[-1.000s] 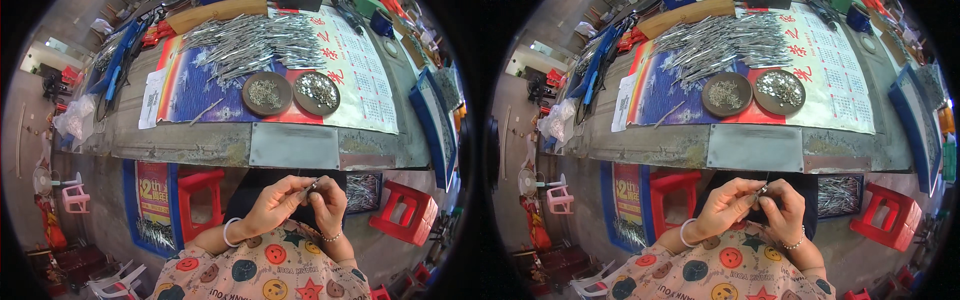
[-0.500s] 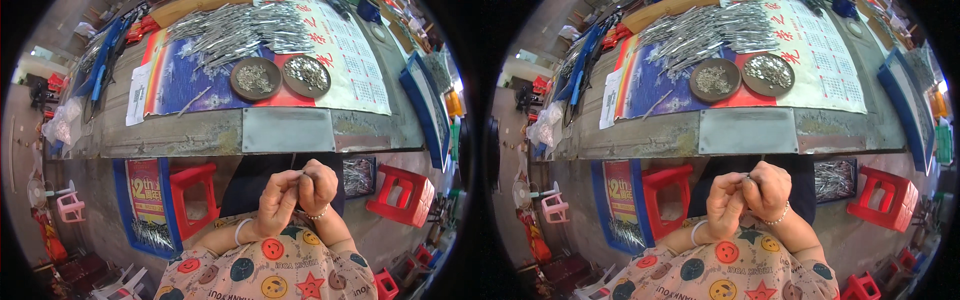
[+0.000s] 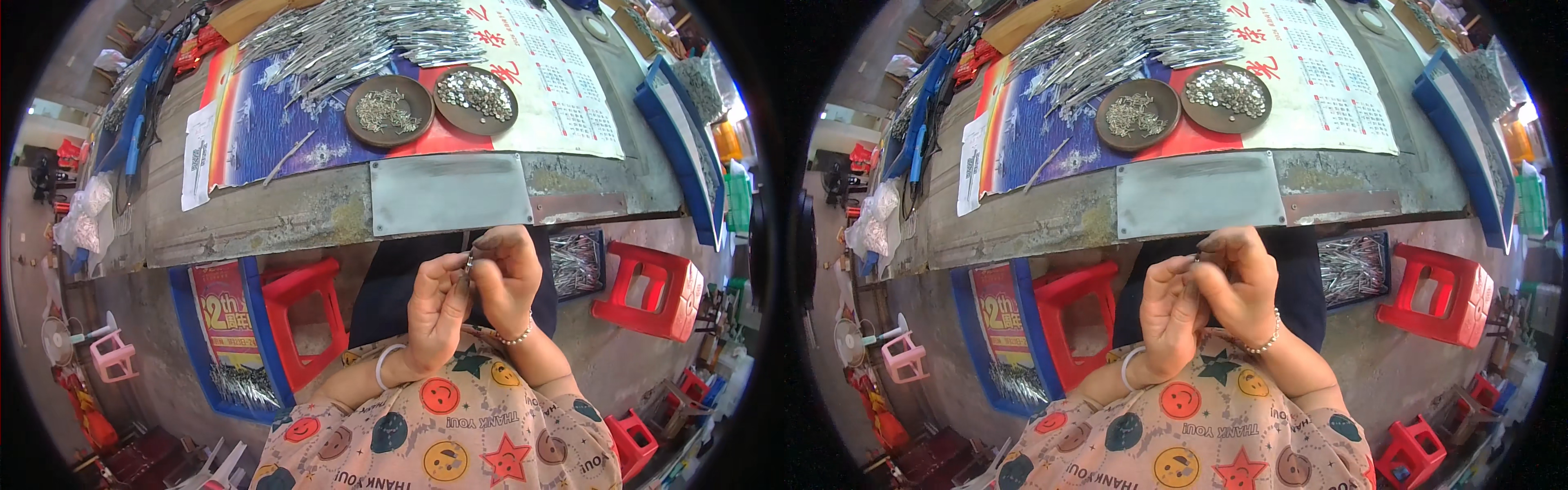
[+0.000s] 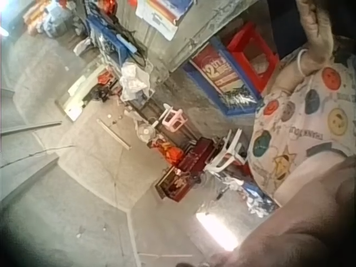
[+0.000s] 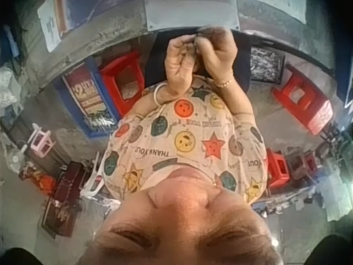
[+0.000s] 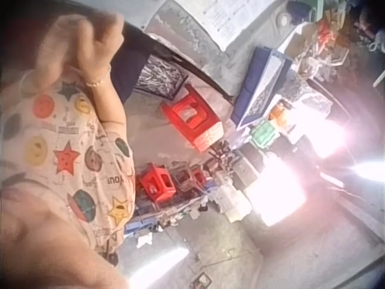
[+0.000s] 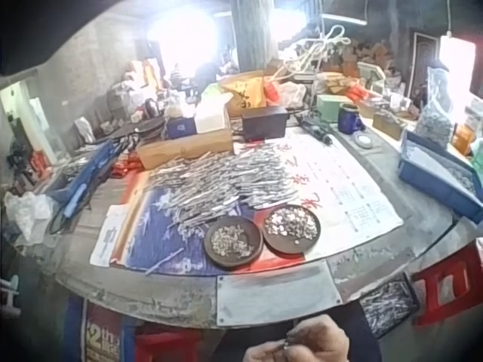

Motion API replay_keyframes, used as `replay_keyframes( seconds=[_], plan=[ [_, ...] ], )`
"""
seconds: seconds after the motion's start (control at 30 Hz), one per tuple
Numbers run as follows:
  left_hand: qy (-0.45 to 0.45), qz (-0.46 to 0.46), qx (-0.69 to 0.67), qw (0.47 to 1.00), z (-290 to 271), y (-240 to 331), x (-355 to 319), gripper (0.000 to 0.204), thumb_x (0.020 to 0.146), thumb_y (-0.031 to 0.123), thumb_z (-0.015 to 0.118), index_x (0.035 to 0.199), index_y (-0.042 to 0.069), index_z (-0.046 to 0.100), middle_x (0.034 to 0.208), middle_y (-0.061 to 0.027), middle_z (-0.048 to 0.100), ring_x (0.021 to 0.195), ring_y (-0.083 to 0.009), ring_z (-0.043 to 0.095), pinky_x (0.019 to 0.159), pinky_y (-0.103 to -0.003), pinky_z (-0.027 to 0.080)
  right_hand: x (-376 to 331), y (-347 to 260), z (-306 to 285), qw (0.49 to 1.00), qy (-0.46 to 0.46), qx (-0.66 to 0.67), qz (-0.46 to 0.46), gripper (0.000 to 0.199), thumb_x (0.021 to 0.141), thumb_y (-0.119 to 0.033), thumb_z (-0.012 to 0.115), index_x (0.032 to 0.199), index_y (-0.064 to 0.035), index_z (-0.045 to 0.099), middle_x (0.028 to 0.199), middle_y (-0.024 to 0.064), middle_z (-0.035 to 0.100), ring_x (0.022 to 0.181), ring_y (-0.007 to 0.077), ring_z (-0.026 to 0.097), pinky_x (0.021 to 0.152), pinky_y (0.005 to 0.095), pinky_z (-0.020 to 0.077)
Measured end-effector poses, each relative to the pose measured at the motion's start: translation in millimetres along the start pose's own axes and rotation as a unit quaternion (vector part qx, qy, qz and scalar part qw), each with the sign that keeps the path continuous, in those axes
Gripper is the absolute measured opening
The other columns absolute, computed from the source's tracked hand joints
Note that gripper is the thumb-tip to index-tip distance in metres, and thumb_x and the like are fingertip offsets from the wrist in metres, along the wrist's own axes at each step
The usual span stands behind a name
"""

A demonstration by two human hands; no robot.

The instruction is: Manually assembling small metal pins and circular washers at a workshop table.

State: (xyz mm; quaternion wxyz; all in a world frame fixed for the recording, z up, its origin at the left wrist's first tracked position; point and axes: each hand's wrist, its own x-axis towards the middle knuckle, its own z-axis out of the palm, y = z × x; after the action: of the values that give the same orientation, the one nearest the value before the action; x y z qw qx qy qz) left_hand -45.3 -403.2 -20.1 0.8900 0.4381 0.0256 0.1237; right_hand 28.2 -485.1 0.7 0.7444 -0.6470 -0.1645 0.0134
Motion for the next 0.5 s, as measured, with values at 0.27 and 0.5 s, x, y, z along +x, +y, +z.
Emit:
replay_keyframes(
  seconds=[0.27, 0.5],
  plan=[
    [0.027, -0.001, 0.046, 0.999, 3, -3, -1, 0.028, 0.099, 0.008, 0.045, 0.127, 0.007, 0.039, 0.102, -0.0045, 0.058, 0.067, -0.0021, 0.046, 0.053, -0.015, 0.035, 1, 28, -6, 0.960, -0.097, -0.110, -0.237, 0.030, 0.086, 0.011, 0.053, 0.106, -0.0032, 0.036, 0.076, 0.0097, 0.049, 0.059, 0.0160, 0.048, 0.052, 0.0279, 0.0419],
    [0.070, -0.028, -0.024, 0.997, 4, -7, 3, 0.027, 0.099, 0.008, 0.045, 0.126, 0.007, 0.041, 0.096, -0.0029, 0.059, 0.062, -0.0015, 0.042, 0.051, -0.014, 0.032, 1, 17, -1, 0.990, -0.040, -0.125, -0.046, 0.017, 0.089, -0.006, 0.060, 0.102, -0.0013, 0.050, 0.078, 0.0073, 0.056, 0.060, 0.0141, 0.054, 0.055, 0.0262, 0.0454]
  ],
)
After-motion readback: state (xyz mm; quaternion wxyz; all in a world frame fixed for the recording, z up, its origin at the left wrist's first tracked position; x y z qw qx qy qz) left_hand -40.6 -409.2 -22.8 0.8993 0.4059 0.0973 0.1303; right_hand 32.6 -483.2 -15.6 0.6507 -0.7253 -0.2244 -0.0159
